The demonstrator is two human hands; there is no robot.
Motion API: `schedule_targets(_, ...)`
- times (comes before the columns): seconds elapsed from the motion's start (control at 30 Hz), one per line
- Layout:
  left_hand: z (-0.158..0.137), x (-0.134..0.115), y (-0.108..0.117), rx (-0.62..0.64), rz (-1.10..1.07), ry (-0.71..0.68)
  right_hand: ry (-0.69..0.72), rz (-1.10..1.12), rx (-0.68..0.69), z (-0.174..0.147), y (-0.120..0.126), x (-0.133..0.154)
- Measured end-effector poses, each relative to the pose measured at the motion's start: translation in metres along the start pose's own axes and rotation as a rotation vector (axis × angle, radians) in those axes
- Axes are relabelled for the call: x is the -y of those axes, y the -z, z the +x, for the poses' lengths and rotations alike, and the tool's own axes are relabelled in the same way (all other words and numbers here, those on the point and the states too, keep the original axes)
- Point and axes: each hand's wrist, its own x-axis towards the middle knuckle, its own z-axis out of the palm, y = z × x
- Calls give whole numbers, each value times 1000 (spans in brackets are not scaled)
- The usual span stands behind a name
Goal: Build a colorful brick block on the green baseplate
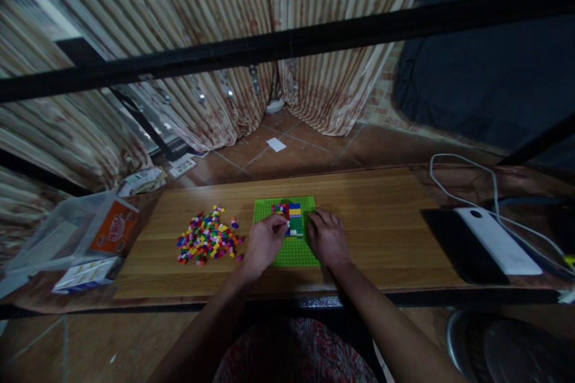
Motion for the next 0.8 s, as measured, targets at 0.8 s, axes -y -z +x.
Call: schedule_targets(0.8, 12, -4, -5, -31, 23, 96, 14, 13, -3, -1, -2, -3)
